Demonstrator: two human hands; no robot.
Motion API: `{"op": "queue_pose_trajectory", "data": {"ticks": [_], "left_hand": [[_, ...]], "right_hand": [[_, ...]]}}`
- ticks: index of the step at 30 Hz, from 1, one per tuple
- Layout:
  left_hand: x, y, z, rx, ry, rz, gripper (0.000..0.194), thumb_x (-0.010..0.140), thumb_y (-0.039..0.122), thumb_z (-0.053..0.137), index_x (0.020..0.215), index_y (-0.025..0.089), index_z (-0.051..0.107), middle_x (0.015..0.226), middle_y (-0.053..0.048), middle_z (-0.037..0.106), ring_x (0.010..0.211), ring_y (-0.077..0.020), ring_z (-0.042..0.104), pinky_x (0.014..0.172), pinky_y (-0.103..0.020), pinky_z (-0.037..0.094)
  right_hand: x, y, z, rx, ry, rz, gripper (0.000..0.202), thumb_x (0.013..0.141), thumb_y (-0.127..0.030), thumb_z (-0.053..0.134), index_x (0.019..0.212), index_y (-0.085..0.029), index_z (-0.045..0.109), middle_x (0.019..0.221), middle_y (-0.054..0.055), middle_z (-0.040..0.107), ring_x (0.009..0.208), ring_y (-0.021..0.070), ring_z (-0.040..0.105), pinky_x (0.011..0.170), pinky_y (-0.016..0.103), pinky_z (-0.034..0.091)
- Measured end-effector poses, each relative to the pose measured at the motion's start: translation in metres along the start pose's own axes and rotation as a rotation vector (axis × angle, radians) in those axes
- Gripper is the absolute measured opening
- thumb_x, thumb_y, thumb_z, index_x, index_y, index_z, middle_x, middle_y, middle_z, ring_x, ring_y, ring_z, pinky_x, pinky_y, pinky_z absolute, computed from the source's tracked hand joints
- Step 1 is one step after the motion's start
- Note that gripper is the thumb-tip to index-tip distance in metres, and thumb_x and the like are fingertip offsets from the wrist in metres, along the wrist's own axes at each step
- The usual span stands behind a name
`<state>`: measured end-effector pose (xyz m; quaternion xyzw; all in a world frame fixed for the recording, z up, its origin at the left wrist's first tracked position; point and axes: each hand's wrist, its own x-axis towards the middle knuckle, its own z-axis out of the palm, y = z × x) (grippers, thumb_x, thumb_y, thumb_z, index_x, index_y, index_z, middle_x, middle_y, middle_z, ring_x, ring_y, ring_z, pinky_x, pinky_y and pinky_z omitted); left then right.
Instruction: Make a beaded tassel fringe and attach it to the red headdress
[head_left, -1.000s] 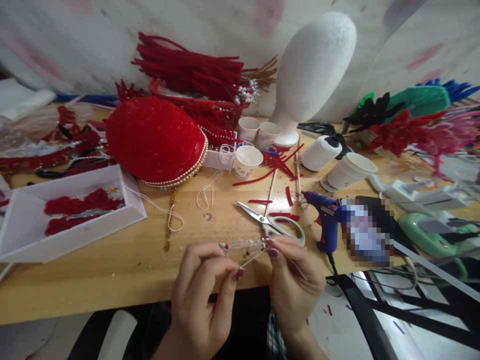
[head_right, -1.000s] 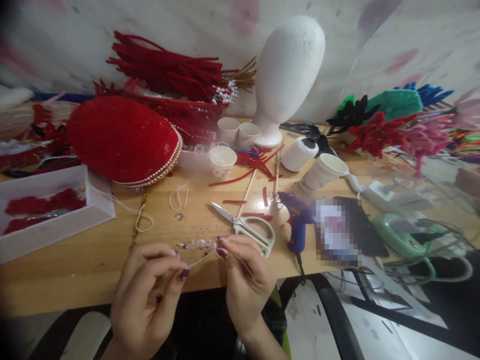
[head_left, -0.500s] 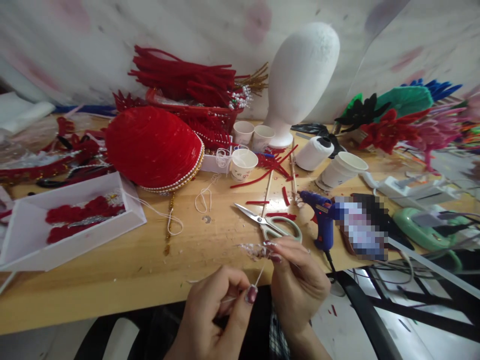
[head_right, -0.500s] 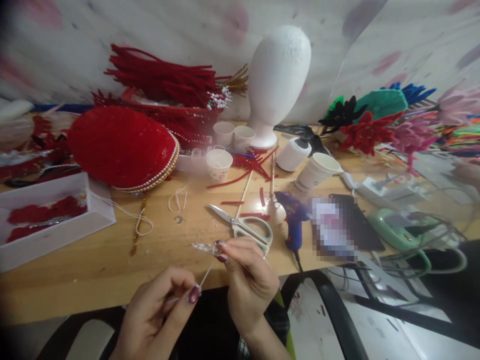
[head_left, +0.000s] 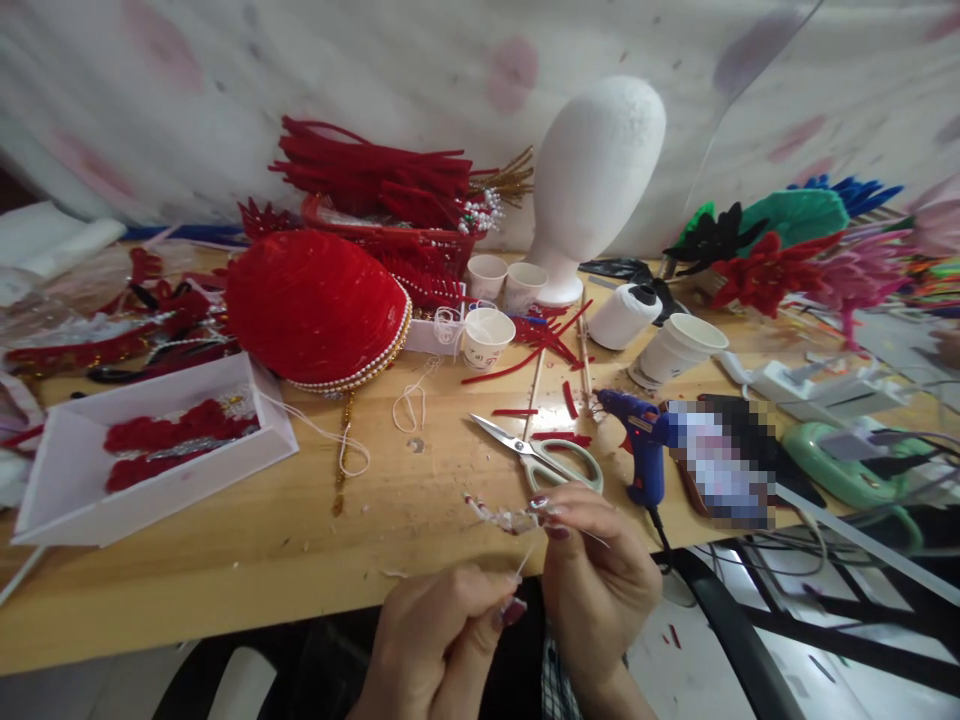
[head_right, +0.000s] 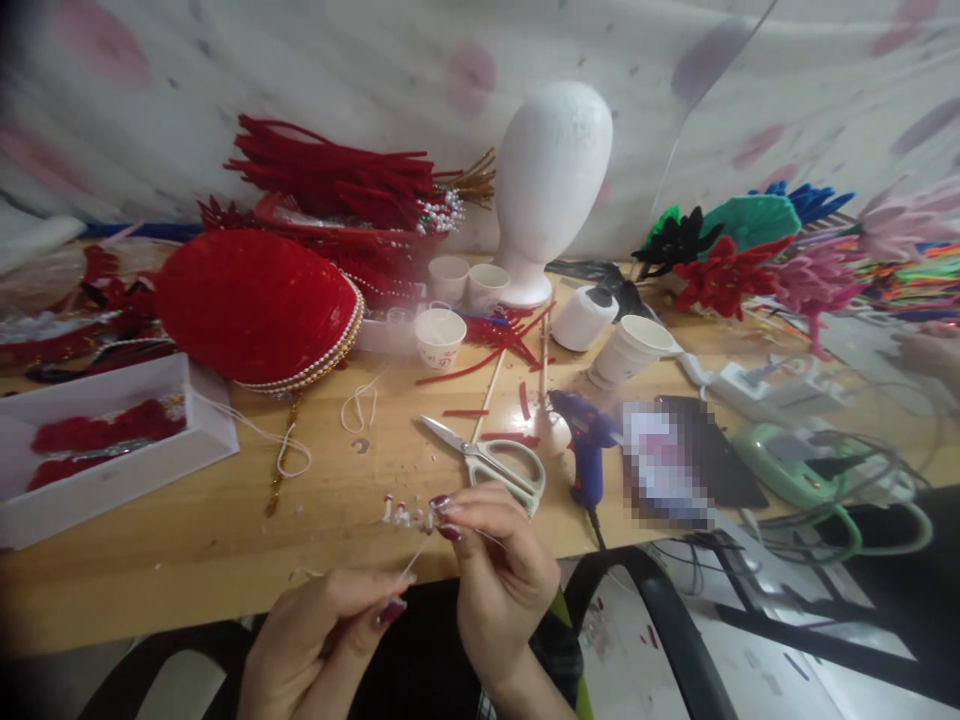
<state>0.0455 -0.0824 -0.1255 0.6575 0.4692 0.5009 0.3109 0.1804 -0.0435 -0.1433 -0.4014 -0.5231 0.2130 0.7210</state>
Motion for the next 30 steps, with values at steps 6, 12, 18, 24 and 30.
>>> {"op": "queue_pose_trajectory", "data": {"ticks": [6, 12, 18, 24, 30], "left_hand": [[0.02, 0.0, -0.004, -0.113, -0.246, -0.296, 0.022, 0.095, 0.031, 0.053, 0.078, 0.022, 0.065, 0.074, -0.002, 0.067, 0.067, -0.0152, 0.062, 0.063, -0.023, 0.048], [0.018, 0.008, 0.003, -0.381, -0.131, -0.504, 0.031, 0.091, 0.05, 0.058, 0.084, 0.021, 0.067, 0.063, 0.0, 0.055, 0.057, -0.0131, 0.049, 0.055, -0.022, 0.041], [0.019, -0.003, 0.005, -0.622, -0.096, -0.672, 0.054, 0.085, 0.068, 0.055, 0.066, 0.017, 0.055, 0.051, 0.007, 0.032, 0.045, -0.0062, 0.023, 0.042, -0.021, 0.018], [0.019, -0.008, 0.005, -0.868, -0.098, -0.728, 0.052, 0.085, 0.064, 0.06, 0.064, 0.017, 0.054, 0.047, 0.011, 0.025, 0.042, -0.0046, 0.018, 0.042, -0.02, 0.018], [0.014, -0.009, 0.003, -1.001, -0.117, -0.761, 0.052, 0.083, 0.064, 0.064, 0.064, 0.016, 0.056, 0.047, 0.01, 0.027, 0.041, -0.0034, 0.017, 0.041, -0.019, 0.019]], "right_hand": [[0.0, 0.005, -0.003, 0.108, -0.039, 0.114, 0.02, 0.085, -0.008, 0.069, 0.087, -0.027, 0.076, 0.081, 0.0, 0.074, 0.076, 0.0154, 0.069, 0.065, 0.027, 0.056], [-0.004, 0.001, 0.0, 0.052, 0.004, 0.108, 0.031, 0.087, -0.011, 0.069, 0.114, -0.027, 0.07, 0.08, -0.001, 0.076, 0.069, 0.0159, 0.073, 0.06, 0.026, 0.06], [-0.004, -0.002, 0.004, 0.064, -0.048, -0.018, 0.028, 0.089, -0.013, 0.069, 0.113, -0.025, 0.069, 0.075, 0.0, 0.074, 0.068, 0.0165, 0.071, 0.062, 0.029, 0.06], [-0.003, 0.0, 0.006, 0.111, -0.078, -0.006, 0.02, 0.087, -0.017, 0.072, 0.104, -0.027, 0.072, 0.076, 0.0, 0.072, 0.066, 0.0172, 0.067, 0.058, 0.031, 0.057], [-0.004, 0.0, 0.004, 0.149, -0.156, 0.031, 0.026, 0.086, -0.008, 0.07, 0.103, -0.027, 0.074, 0.079, 0.001, 0.075, 0.07, 0.0174, 0.067, 0.059, 0.031, 0.056]]}}
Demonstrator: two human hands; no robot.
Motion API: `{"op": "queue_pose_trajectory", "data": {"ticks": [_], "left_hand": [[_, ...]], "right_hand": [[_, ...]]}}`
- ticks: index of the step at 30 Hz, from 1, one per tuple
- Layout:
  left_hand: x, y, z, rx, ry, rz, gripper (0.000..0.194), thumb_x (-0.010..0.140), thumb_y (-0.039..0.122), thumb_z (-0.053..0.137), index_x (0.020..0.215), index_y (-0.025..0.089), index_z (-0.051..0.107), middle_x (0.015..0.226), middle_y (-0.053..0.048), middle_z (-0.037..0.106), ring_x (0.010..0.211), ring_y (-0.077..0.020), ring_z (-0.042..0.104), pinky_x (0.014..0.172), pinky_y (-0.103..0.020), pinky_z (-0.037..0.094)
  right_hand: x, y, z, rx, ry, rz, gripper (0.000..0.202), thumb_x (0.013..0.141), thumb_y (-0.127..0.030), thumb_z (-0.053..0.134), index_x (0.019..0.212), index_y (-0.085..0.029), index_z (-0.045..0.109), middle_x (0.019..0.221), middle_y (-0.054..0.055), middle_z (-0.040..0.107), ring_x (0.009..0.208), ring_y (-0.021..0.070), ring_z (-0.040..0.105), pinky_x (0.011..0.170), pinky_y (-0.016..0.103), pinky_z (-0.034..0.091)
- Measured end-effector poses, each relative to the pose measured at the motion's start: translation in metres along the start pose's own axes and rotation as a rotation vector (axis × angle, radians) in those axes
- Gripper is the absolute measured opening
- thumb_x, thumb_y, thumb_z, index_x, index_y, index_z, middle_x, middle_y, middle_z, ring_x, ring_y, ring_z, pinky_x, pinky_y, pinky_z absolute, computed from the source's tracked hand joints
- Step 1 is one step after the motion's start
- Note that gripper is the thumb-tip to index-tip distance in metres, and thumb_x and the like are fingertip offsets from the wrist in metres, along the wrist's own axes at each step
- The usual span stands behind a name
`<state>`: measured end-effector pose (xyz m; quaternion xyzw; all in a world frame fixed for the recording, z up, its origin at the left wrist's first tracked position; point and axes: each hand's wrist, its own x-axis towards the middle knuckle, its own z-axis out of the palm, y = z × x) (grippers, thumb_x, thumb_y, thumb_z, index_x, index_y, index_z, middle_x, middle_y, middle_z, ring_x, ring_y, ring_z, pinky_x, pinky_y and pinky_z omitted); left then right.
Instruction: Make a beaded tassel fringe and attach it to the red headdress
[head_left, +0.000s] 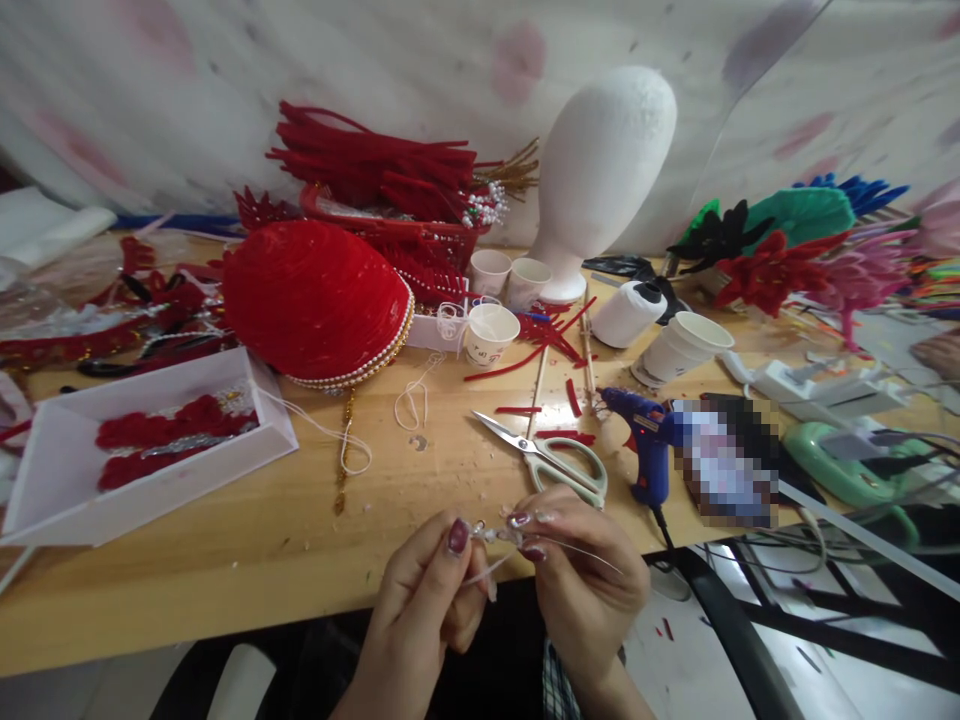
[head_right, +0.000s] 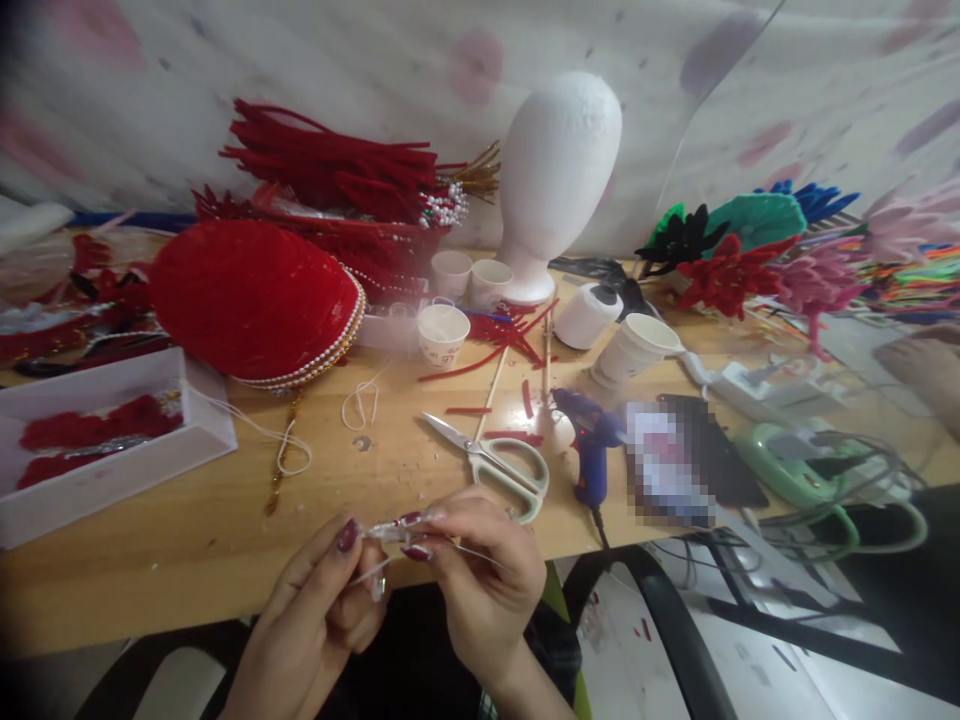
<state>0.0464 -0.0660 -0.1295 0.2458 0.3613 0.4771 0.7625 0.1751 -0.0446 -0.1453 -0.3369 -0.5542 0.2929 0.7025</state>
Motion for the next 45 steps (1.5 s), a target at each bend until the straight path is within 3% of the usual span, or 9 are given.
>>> {"op": "queue_pose_trajectory", "data": {"ticks": [5, 10, 23, 29, 33, 45], "left_hand": [[0.002, -0.002, -0.003, -0.023, -0.025, 0.03, 0.051, 0.084, 0.062, 0.063, 0.064, 0.016, 0.059, 0.047, 0.01, 0.029, 0.041, -0.0027, 0.018, 0.041, -0.019, 0.017], [0.002, -0.001, -0.003, -0.084, 0.015, 0.031, 0.047, 0.082, 0.059, 0.069, 0.065, 0.015, 0.061, 0.052, 0.009, 0.035, 0.042, -0.0017, 0.019, 0.042, -0.018, 0.018], [0.0, -0.002, -0.005, 0.015, 0.004, 0.068, 0.047, 0.087, 0.058, 0.062, 0.066, 0.016, 0.061, 0.047, 0.009, 0.031, 0.041, -0.0032, 0.019, 0.042, -0.02, 0.017], [-0.001, -0.001, -0.01, 0.083, 0.042, 0.112, 0.046, 0.089, 0.055, 0.061, 0.065, 0.016, 0.061, 0.048, 0.008, 0.034, 0.042, -0.0037, 0.022, 0.043, -0.02, 0.018], [-0.001, -0.001, -0.013, 0.123, 0.042, 0.146, 0.045, 0.09, 0.054, 0.06, 0.066, 0.017, 0.062, 0.047, 0.008, 0.034, 0.042, -0.0042, 0.025, 0.044, -0.02, 0.019], [0.003, -0.003, -0.006, -0.009, 0.061, 0.05, 0.046, 0.083, 0.056, 0.068, 0.064, 0.015, 0.062, 0.047, 0.01, 0.031, 0.041, -0.0024, 0.018, 0.041, -0.016, 0.019]], "right_hand": [[0.0, 0.001, 0.002, 0.079, 0.016, 0.132, 0.017, 0.084, -0.016, 0.075, 0.096, -0.028, 0.075, 0.077, 0.0, 0.074, 0.072, 0.0175, 0.068, 0.061, 0.03, 0.057], [-0.001, 0.003, 0.002, 0.156, 0.0, 0.196, 0.018, 0.082, -0.013, 0.076, 0.092, -0.028, 0.075, 0.08, -0.001, 0.074, 0.076, 0.0152, 0.069, 0.067, 0.027, 0.057], [0.001, 0.0, -0.003, 0.089, -0.058, 0.204, 0.017, 0.083, -0.013, 0.075, 0.089, -0.028, 0.077, 0.078, 0.0, 0.072, 0.072, 0.0156, 0.067, 0.062, 0.029, 0.057], [0.01, -0.008, -0.004, 0.03, -0.145, 0.185, 0.017, 0.083, -0.011, 0.074, 0.09, -0.027, 0.078, 0.077, 0.0, 0.073, 0.071, 0.0143, 0.068, 0.063, 0.026, 0.057], [0.01, -0.008, -0.003, 0.042, -0.128, 0.191, 0.017, 0.082, -0.012, 0.075, 0.089, -0.028, 0.079, 0.077, 0.0, 0.073, 0.071, 0.0143, 0.068, 0.062, 0.026, 0.057], [0.019, -0.003, -0.012, 0.037, -0.167, 0.218, 0.01, 0.08, -0.024, 0.08, 0.089, -0.03, 0.081, 0.072, 0.0, 0.075, 0.069, 0.0167, 0.067, 0.065, 0.03, 0.055]]}}
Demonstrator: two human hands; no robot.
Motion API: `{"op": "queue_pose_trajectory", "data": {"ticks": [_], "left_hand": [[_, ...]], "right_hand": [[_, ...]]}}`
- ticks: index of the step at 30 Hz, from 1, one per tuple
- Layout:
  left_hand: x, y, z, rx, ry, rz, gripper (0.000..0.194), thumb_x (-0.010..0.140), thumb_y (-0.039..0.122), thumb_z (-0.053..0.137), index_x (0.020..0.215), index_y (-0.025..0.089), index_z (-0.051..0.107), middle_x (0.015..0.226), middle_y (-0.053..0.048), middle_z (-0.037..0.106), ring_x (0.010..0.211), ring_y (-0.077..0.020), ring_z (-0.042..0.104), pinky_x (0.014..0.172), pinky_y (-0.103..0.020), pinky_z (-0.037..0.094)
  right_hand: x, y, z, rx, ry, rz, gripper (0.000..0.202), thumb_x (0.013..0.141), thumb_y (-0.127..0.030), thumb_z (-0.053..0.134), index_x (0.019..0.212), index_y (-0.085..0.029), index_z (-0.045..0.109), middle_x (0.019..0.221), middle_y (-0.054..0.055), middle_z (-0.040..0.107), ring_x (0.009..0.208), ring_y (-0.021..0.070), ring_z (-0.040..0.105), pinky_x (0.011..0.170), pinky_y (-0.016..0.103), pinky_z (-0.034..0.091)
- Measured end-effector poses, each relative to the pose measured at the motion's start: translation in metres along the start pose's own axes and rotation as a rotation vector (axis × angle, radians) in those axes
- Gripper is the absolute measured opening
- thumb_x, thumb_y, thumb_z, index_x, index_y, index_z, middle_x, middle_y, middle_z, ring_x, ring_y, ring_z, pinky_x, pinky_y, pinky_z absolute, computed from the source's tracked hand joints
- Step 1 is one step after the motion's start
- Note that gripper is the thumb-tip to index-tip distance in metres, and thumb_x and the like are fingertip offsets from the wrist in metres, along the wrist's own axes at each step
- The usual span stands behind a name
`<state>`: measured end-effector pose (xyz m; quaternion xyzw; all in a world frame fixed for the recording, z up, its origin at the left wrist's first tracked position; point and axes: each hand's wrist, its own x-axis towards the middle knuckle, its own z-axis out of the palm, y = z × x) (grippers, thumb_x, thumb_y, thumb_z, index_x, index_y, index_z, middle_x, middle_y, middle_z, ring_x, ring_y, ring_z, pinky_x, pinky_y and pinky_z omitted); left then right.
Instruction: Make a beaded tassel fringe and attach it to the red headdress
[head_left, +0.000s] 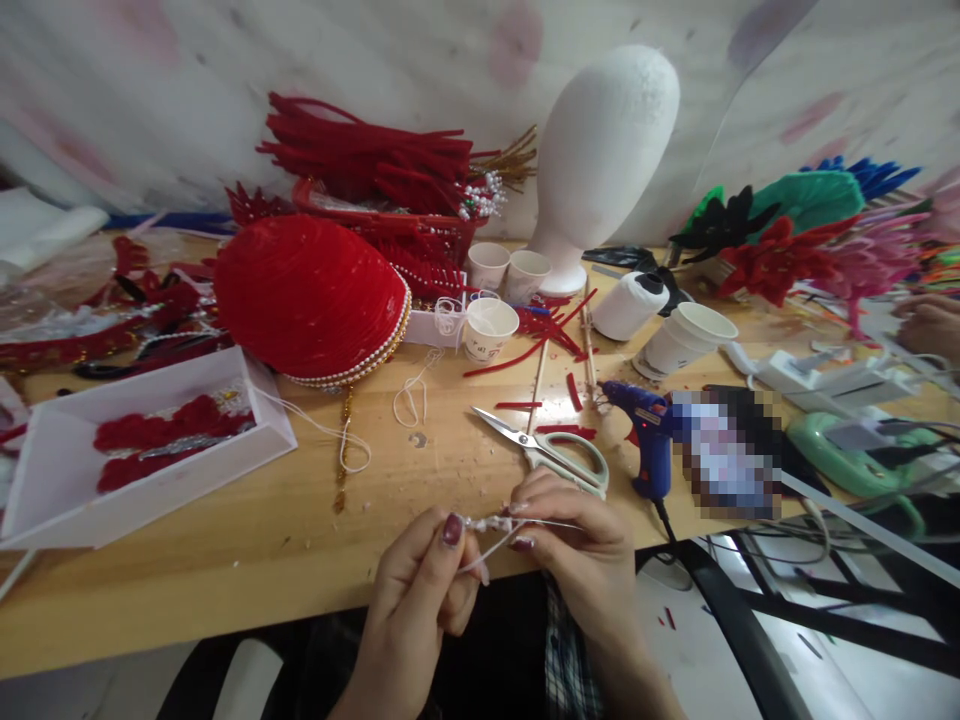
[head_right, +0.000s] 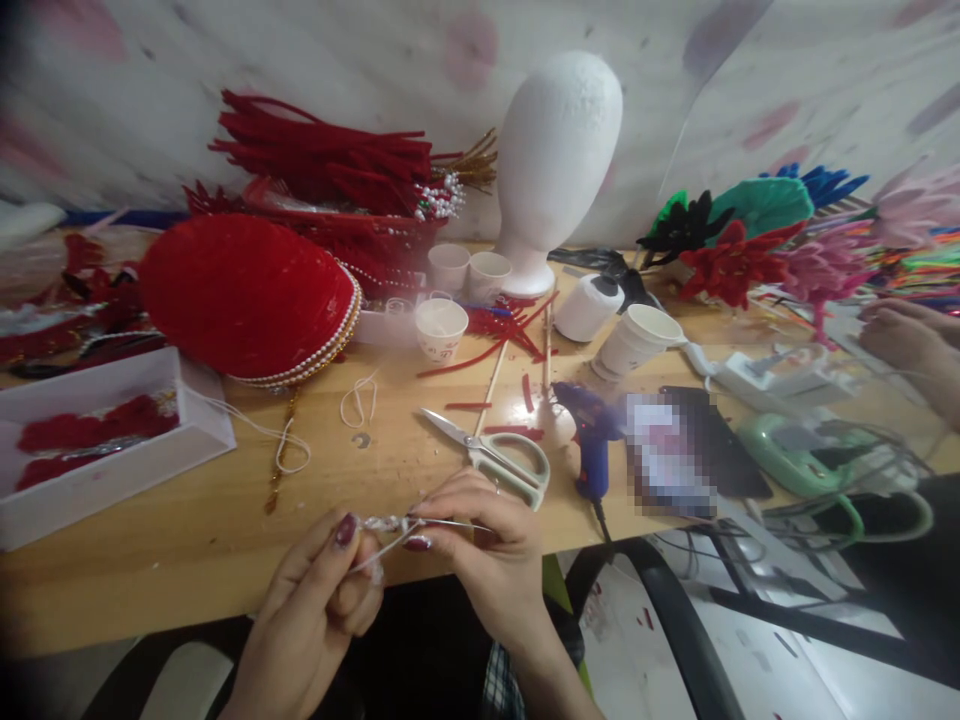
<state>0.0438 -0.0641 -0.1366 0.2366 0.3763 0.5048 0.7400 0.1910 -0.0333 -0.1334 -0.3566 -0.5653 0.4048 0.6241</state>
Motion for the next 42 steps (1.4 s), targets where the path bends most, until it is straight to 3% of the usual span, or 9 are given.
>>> {"op": "queue_pose_trajectory", "data": {"ticks": [9, 12, 15, 19, 25, 31, 35, 38, 42], "left_hand": [[0.007, 0.006, 0.003, 0.016, 0.045, -0.022, 0.049, 0.078, 0.061, 0.071, 0.062, 0.016, 0.059, 0.045, 0.011, 0.026, 0.041, -0.0029, 0.015, 0.039, -0.015, 0.019], [0.006, 0.009, 0.004, 0.149, 0.064, -0.01, 0.053, 0.078, 0.066, 0.066, 0.062, 0.017, 0.058, 0.044, 0.012, 0.022, 0.041, -0.004, 0.016, 0.04, -0.017, 0.019], [0.004, 0.015, 0.004, 0.353, 0.144, 0.012, 0.05, 0.077, 0.066, 0.067, 0.068, 0.017, 0.064, 0.047, 0.01, 0.028, 0.044, -0.0052, 0.022, 0.042, -0.018, 0.02], [0.001, 0.019, 0.003, 0.541, 0.242, 0.141, 0.034, 0.078, 0.05, 0.072, 0.069, 0.018, 0.068, 0.056, 0.005, 0.048, 0.047, -0.0068, 0.031, 0.043, -0.019, 0.025], [0.006, 0.012, 0.001, 0.651, 0.333, 0.444, 0.022, 0.086, 0.038, 0.064, 0.074, 0.019, 0.065, 0.075, 0.0, 0.06, 0.053, -0.0093, 0.048, 0.044, -0.019, 0.035], [0.01, 0.011, 0.007, 0.571, 0.415, 0.334, 0.035, 0.084, 0.05, 0.064, 0.068, 0.019, 0.056, 0.055, 0.006, 0.039, 0.046, -0.0076, 0.033, 0.042, -0.017, 0.029], [0.015, 0.012, 0.01, 0.495, 0.495, 0.282, 0.04, 0.074, 0.056, 0.074, 0.088, 0.022, 0.06, 0.052, 0.009, 0.038, 0.046, -0.0075, 0.034, 0.044, -0.015, 0.03], [0.02, 0.014, 0.009, 0.452, 0.461, 0.256, 0.048, 0.073, 0.058, 0.074, 0.104, 0.022, 0.063, 0.05, 0.01, 0.039, 0.044, -0.0082, 0.036, 0.043, -0.016, 0.032], [0.02, 0.018, 0.008, 0.552, 0.372, 0.222, 0.042, 0.075, 0.06, 0.07, 0.085, 0.019, 0.074, 0.045, 0.007, 0.038, 0.039, -0.008, 0.029, 0.035, -0.018, 0.025]], "right_hand": [[-0.002, 0.001, -0.002, -0.062, 0.011, 0.053, 0.013, 0.089, -0.024, 0.07, 0.096, -0.03, 0.078, 0.077, 0.001, 0.072, 0.074, 0.0161, 0.064, 0.067, 0.028, 0.053], [-0.003, 0.002, -0.002, -0.141, 0.032, 0.019, 0.019, 0.091, -0.016, 0.064, 0.093, -0.029, 0.078, 0.076, -0.001, 0.072, 0.072, 0.0147, 0.063, 0.067, 0.026, 0.05], [-0.003, 0.002, -0.001, -0.248, 0.091, 0.039, 0.019, 0.09, -0.012, 0.065, 0.09, -0.028, 0.077, 0.075, -0.002, 0.071, 0.07, 0.0131, 0.061, 0.066, 0.024, 0.048], [-0.005, 0.004, 0.002, -0.339, 0.124, 0.049, 0.017, 0.089, -0.013, 0.066, 0.088, -0.026, 0.075, 0.075, -0.003, 0.07, 0.069, 0.0119, 0.06, 0.064, 0.022, 0.047], [-0.007, 0.004, 0.006, -0.391, 0.169, 0.048, 0.013, 0.09, -0.015, 0.065, 0.087, -0.024, 0.074, 0.072, -0.003, 0.067, 0.067, 0.0119, 0.06, 0.064, 0.024, 0.047], [-0.008, 0.005, 0.008, -0.39, 0.199, 0.025, 0.017, 0.089, -0.013, 0.066, 0.092, -0.027, 0.075, 0.075, -0.003, 0.069, 0.07, 0.0123, 0.061, 0.068, 0.024, 0.048], [-0.007, 0.004, 0.01, -0.343, 0.201, 0.03, 0.02, 0.09, -0.014, 0.065, 0.097, -0.029, 0.077, 0.074, -0.003, 0.069, 0.068, 0.0128, 0.062, 0.066, 0.024, 0.049], [-0.005, 0.001, 0.011, -0.306, 0.22, 0.051, 0.018, 0.089, -0.016, 0.066, 0.092, -0.029, 0.078, 0.073, -0.002, 0.07, 0.067, 0.0132, 0.063, 0.065, 0.024, 0.05], [-0.003, 0.0, 0.011, -0.175, 0.256, 0.123, 0.012, 0.085, -0.02, 0.071, 0.083, -0.027, 0.08, 0.068, 0.0, 0.07, 0.065, 0.0142, 0.063, 0.061, 0.023, 0.051]]}}
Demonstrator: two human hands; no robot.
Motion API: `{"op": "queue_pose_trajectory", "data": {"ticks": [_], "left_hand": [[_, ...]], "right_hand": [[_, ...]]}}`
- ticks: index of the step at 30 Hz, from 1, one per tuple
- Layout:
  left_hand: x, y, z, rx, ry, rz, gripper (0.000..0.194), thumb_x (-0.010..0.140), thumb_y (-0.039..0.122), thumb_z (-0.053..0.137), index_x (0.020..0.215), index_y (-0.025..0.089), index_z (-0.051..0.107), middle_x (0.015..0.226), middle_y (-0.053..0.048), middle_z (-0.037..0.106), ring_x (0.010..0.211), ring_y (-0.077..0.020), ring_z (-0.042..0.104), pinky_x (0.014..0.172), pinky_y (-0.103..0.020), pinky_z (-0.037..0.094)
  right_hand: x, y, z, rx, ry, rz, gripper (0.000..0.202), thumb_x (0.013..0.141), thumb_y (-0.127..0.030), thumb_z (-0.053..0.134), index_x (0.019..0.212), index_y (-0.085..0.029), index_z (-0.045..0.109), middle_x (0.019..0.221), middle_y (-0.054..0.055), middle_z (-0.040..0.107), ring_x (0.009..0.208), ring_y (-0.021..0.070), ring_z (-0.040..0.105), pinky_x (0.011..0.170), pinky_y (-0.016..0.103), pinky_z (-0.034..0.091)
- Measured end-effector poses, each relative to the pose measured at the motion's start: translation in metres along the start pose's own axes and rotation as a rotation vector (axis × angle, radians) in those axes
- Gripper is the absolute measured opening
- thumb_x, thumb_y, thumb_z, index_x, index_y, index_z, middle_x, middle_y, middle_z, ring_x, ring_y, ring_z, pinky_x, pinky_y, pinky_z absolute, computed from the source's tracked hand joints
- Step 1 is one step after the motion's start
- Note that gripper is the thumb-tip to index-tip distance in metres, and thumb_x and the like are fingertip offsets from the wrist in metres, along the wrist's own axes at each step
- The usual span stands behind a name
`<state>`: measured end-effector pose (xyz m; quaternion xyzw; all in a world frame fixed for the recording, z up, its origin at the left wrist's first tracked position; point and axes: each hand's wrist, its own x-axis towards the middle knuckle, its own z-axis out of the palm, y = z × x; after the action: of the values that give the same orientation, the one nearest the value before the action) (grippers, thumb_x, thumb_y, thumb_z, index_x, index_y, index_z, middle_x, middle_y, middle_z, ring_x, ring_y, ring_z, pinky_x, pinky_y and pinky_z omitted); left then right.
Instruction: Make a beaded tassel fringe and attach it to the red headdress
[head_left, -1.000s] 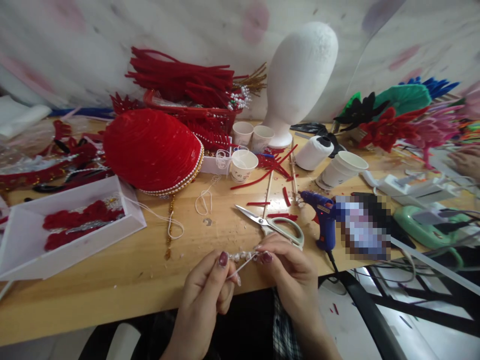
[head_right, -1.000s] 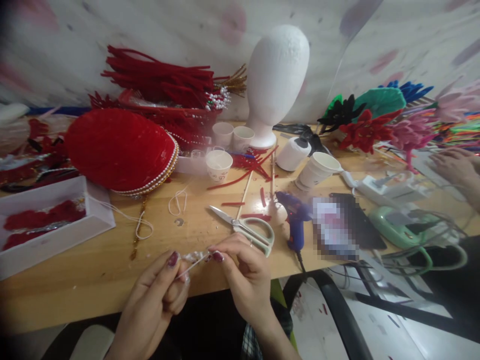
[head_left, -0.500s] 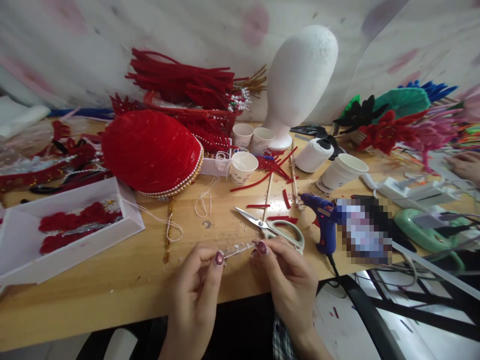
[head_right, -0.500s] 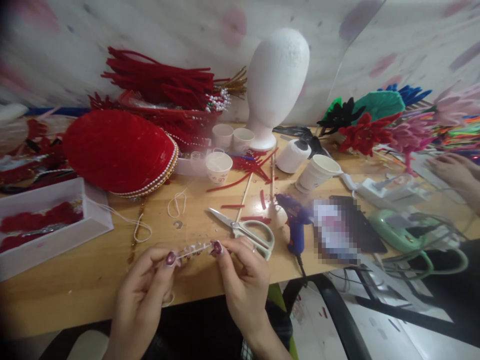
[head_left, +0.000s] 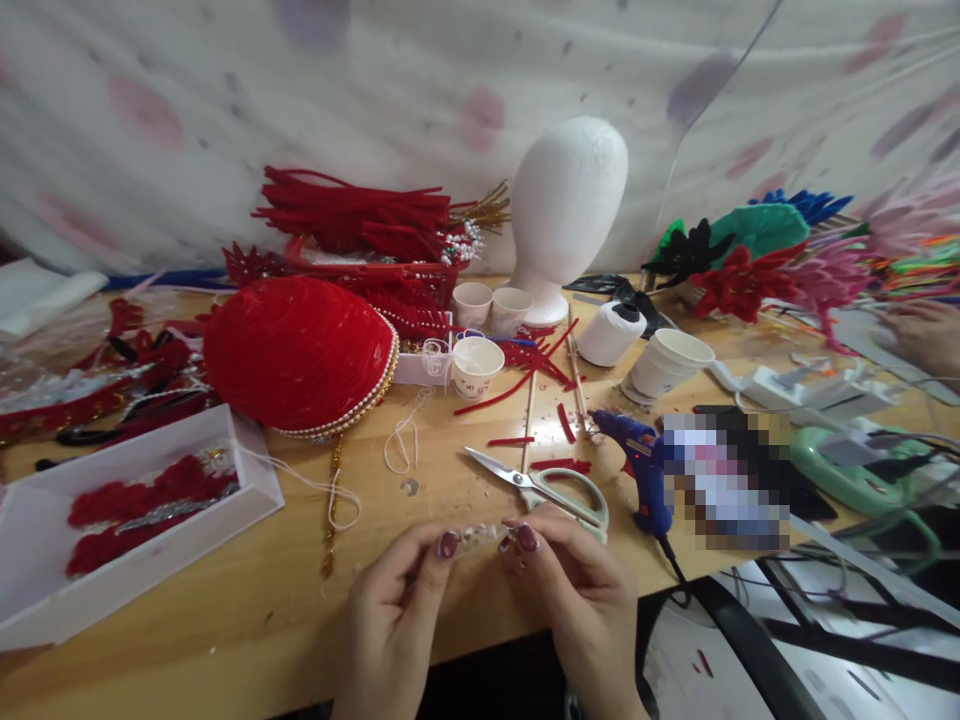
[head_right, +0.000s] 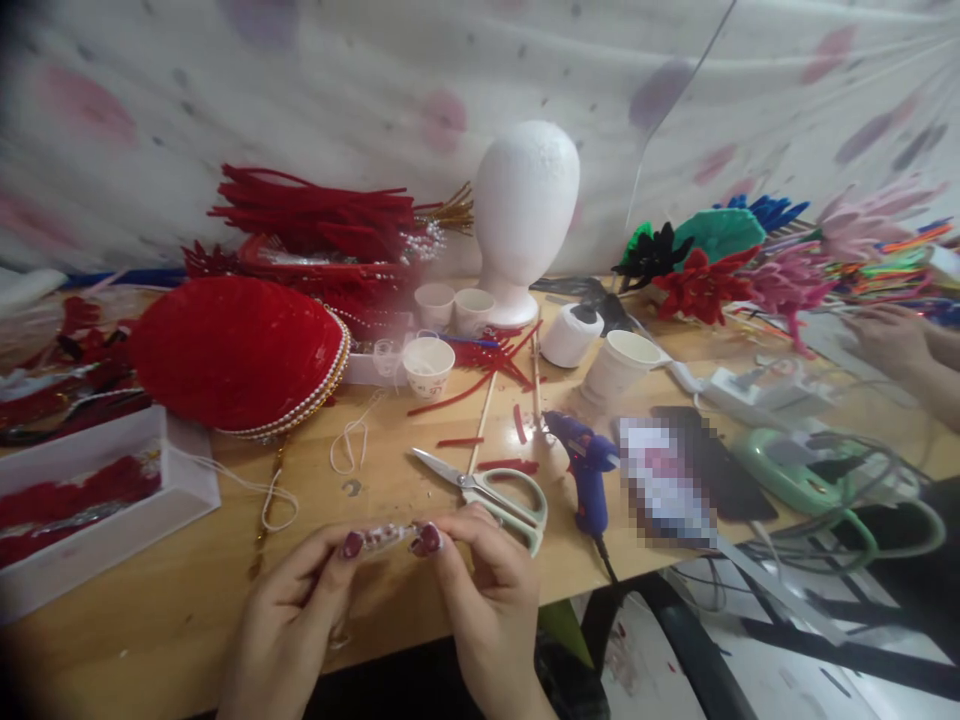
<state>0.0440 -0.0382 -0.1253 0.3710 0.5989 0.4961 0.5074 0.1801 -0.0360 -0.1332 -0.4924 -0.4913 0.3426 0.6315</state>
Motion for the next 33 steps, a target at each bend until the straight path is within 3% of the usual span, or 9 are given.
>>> {"op": "queue_pose_trajectory", "data": {"ticks": [4, 8, 11, 16, 19, 24, 28, 31, 33], "left_hand": [[0.0, 0.001, 0.002, -0.011, -0.03, 0.047, 0.04, 0.073, 0.058, 0.073, 0.078, 0.019, 0.077, 0.046, 0.005, 0.04, 0.04, -0.0081, 0.029, 0.034, -0.018, 0.024], [0.0, -0.003, 0.009, -0.113, -0.054, 0.097, 0.032, 0.073, 0.051, 0.077, 0.073, 0.02, 0.078, 0.048, 0.004, 0.047, 0.041, -0.0076, 0.031, 0.035, -0.018, 0.027], [-0.001, -0.005, 0.012, -0.209, -0.04, 0.062, 0.028, 0.07, 0.049, 0.08, 0.074, 0.021, 0.079, 0.048, 0.004, 0.05, 0.04, -0.0068, 0.032, 0.035, -0.018, 0.029], [-0.006, -0.003, 0.012, -0.181, -0.003, 0.09, 0.023, 0.074, 0.045, 0.078, 0.074, 0.022, 0.08, 0.048, 0.003, 0.052, 0.042, -0.0079, 0.039, 0.038, -0.018, 0.037], [-0.007, -0.002, 0.011, -0.167, -0.015, 0.111, 0.021, 0.076, 0.042, 0.076, 0.075, 0.022, 0.081, 0.05, 0.002, 0.055, 0.045, -0.0096, 0.046, 0.043, -0.019, 0.044], [-0.007, -0.001, 0.01, -0.221, -0.028, 0.073, 0.019, 0.073, 0.041, 0.078, 0.073, 0.022, 0.081, 0.044, 0.003, 0.05, 0.049, -0.0135, 0.054, 0.051, -0.023, 0.052], [-0.008, 0.0, 0.009, -0.214, -0.029, 0.048, 0.022, 0.072, 0.043, 0.079, 0.072, 0.021, 0.081, 0.048, 0.0, 0.058, 0.053, -0.0162, 0.06, 0.054, -0.026, 0.055], [-0.008, 0.0, 0.009, -0.197, -0.047, 0.042, 0.023, 0.074, 0.044, 0.076, 0.074, 0.021, 0.081, 0.053, -0.001, 0.063, 0.051, -0.0142, 0.056, 0.054, -0.026, 0.054], [-0.008, 0.0, 0.008, -0.212, -0.032, 0.033, 0.021, 0.074, 0.043, 0.078, 0.073, 0.022, 0.081, 0.048, 0.002, 0.058, 0.044, -0.0104, 0.047, 0.049, -0.022, 0.05]], "right_hand": [[0.001, 0.006, -0.001, 0.234, 0.009, 0.152, 0.001, 0.078, -0.026, 0.08, 0.077, -0.026, 0.08, 0.068, 0.001, 0.071, 0.063, 0.0137, 0.063, 0.06, 0.023, 0.053], [-0.001, 0.011, -0.002, 0.452, -0.028, 0.316, 0.01, 0.071, -0.032, 0.086, 0.072, -0.025, 0.079, 0.067, 0.0, 0.07, 0.063, 0.0132, 0.064, 0.062, 0.024, 0.056], [-0.004, 0.011, -0.001, 0.527, -0.051, 0.381, 0.01, 0.074, -0.035, 0.084, 0.077, -0.026, 0.079, 0.07, 0.001, 0.072, 0.065, 0.0145, 0.066, 0.068, 0.028, 0.058], [-0.006, 0.01, 0.004, 0.386, -0.005, 0.206, 0.002, 0.079, -0.028, 0.081, 0.08, -0.028, 0.08, 0.074, -0.001, 0.074, 0.07, 0.011, 0.066, 0.067, 0.019, 0.055], [-0.005, 0.01, 0.005, 0.296, -0.002, 0.128, 0.002, 0.08, -0.026, 0.079, 0.081, -0.028, 0.079, 0.076, 0.0, 0.073, 0.074, 0.0126, 0.065, 0.067, 0.02, 0.054], [-0.004, 0.013, 0.005, 0.306, -0.027, 0.096, 0.003, 0.081, -0.027, 0.078, 0.081, -0.029, 0.08, 0.072, 0.0, 0.07, 0.07, 0.015, 0.064, 0.063, 0.026, 0.054], [-0.004, 0.016, 0.006, 0.354, -0.081, 0.105, 0.005, 0.08, -0.027, 0.079, 0.082, -0.031, 0.08, 0.07, 0.0, 0.07, 0.068, 0.0146, 0.064, 0.062, 0.026, 0.053], [-0.004, 0.017, 0.006, 0.384, -0.091, 0.125, 0.006, 0.078, -0.029, 0.082, 0.084, -0.032, 0.081, 0.071, 0.0, 0.072, 0.067, 0.0141, 0.064, 0.061, 0.025, 0.054], [-0.003, 0.016, 0.003, 0.347, -0.068, 0.121, 0.009, 0.078, -0.028, 0.081, 0.086, -0.032, 0.081, 0.075, 0.001, 0.073, 0.069, 0.0156, 0.066, 0.061, 0.027, 0.055]]}}
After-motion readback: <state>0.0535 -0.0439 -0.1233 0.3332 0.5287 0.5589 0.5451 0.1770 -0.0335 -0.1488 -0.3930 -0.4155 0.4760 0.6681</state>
